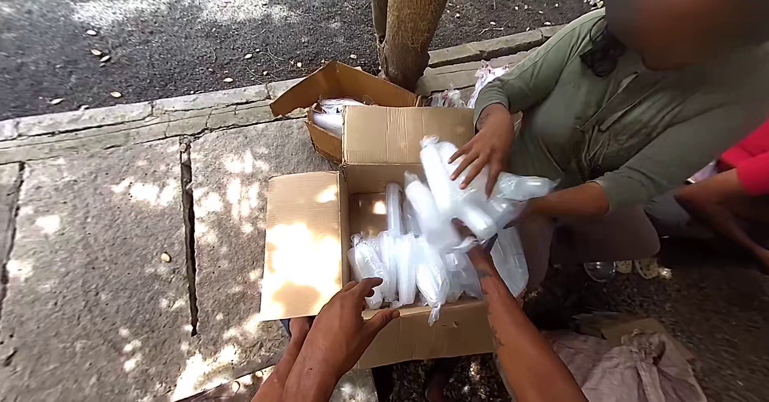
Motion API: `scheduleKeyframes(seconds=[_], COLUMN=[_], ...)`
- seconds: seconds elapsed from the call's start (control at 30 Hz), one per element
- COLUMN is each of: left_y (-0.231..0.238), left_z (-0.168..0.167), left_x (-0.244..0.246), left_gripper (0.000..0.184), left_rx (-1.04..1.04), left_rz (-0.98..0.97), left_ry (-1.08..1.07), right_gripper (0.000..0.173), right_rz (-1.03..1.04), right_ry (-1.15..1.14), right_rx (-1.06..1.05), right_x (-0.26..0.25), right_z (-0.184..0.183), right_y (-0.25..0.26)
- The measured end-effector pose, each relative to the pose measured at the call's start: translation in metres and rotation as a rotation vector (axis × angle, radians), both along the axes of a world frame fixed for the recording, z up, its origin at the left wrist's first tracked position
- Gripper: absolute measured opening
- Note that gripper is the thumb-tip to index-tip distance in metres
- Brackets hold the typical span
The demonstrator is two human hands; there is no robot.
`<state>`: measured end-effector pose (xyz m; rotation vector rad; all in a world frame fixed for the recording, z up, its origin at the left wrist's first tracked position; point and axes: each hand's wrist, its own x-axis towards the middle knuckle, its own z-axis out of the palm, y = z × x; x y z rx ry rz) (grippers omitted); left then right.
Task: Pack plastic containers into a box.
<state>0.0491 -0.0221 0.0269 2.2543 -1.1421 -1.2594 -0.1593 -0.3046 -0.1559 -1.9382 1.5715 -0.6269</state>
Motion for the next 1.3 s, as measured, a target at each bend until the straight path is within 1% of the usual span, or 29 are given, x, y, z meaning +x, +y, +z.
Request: scheduleKeyframes(seconds=[0.03, 0.07, 0.1, 0.13, 0.17, 0.2, 0.23, 0.27, 0.33, 0.37, 0.4, 0.43, 0.5, 0.53, 0.57, 0.6, 0.67, 0.73, 0.8, 0.87, 0.93, 1.0, 1.1, 1.3], left_y=[0.0, 0.0, 0.001, 0.002, 0.003, 0.004, 0.004, 0.005, 0.006, 0.006, 0.006, 0.005, 0.002, 0.001, 0.0, -0.001, -0.002, -0.004, -0.005, -0.005, -0.004, -0.004, -0.004, -0.006], left_z=[0.001, 0.003, 0.004, 0.005, 0.005, 0.004, 0.004, 0.004, 0.005, 0.005, 0.005, 0.004, 0.004, 0.003, 0.003, 0.003, 0.003, 0.002, 0.002, 0.001, -0.001, -0.002, 0.001, 0.004], left_x=[0.002, 0.004, 0.006, 0.008, 0.008, 0.009, 0.01, 0.011, 0.013, 0.013, 0.013, 0.012, 0.01, 0.008, 0.007, 0.007, 0.005, 0.004, 0.004, 0.006, 0.007, 0.009, 0.013, 0.021], left_gripper=[0.073, 0.073, 0.074, 0.074, 0.074, 0.074, 0.073, 0.073, 0.074, 0.074, 0.074, 0.074, 0.073, 0.072, 0.072, 0.072, 0.072, 0.072, 0.072, 0.073, 0.074, 0.075, 0.074, 0.071], left_rx=[-0.004, -0.008, -0.009, -0.009, -0.015, -0.022, -0.027, -0.026, -0.024, -0.025, -0.025, -0.023, -0.023, -0.026, -0.025, -0.023, -0.022, -0.023, -0.015, -0.024, -0.038, -0.043, -0.039, -0.06], left_rz=[0.002, 0.005, 0.01, 0.014, 0.019, 0.019, 0.019, 0.02, 0.019, 0.016, 0.011, 0.005, -0.004, -0.007, -0.009, -0.01, -0.01, -0.011, -0.007, -0.008, -0.005, 0.0, 0.008, 0.039], left_ry=[-0.001, -0.004, -0.005, -0.005, -0.007, -0.008, -0.009, -0.011, -0.014, -0.016, -0.016, -0.013, -0.008, -0.009, -0.009, -0.01, -0.013, -0.01, 0.004, 0.001, -0.004, -0.005, -0.008, 0.014], right_gripper=[0.066, 0.068, 0.074, 0.091, 0.105, 0.111, 0.109, 0.104, 0.084, 0.073, 0.065, 0.061, 0.062, 0.062, 0.059, 0.054, 0.045, 0.04, 0.043, 0.046, 0.046, 0.045, 0.038, 0.031], right_rz=[-0.023, -0.026, -0.02, 0.004, 0.027, 0.054, 0.087, 0.125, 0.227, 0.302, 0.392, 0.498, 0.717, 0.798, 0.844, 0.86, 0.827, 0.743, 0.63, 0.502, 0.387, 0.335, 0.381, 0.604], right_ry=[-0.021, 0.061, 0.212, 0.319, 0.38, 0.404, 0.396, 0.378, 0.306, 0.269, 0.25, 0.232, 0.215, 0.201, 0.168, 0.119, 0.031, 0.035, 0.126, 0.203, 0.216, 0.196, 0.134, 0.077], right_rx=[-0.035, -0.093, -0.131, -0.13, -0.125, -0.13, -0.133, -0.143, -0.191, -0.208, -0.2, -0.155, -0.029, 0.0, -0.016, -0.053, -0.112, -0.152, -0.182, -0.162, -0.143, -0.134, -0.105, 0.038], right_x=[-0.004, -0.005, -0.001, 0.003, 0.005, 0.006, 0.009, 0.012, 0.023, 0.03, 0.039, 0.048, 0.068, 0.076, 0.083, 0.088, 0.088, 0.078, 0.063, 0.048, 0.031, 0.016, -0.001, -0.026], right_z=[-0.002, -0.002, -0.002, -0.004, -0.006, -0.008, -0.009, -0.009, -0.01, -0.01, -0.01, -0.009, -0.004, -0.001, 0.005, 0.011, 0.021, 0.025, 0.027, 0.025, 0.02, 0.019, 0.029, 0.052], right_y=[0.007, 0.009, 0.008, 0.007, 0.009, 0.012, 0.015, 0.019, 0.027, 0.033, 0.041, 0.05, 0.068, 0.075, 0.081, 0.085, 0.09, 0.09, 0.086, 0.077, 0.071, 0.072, 0.087, 0.134])
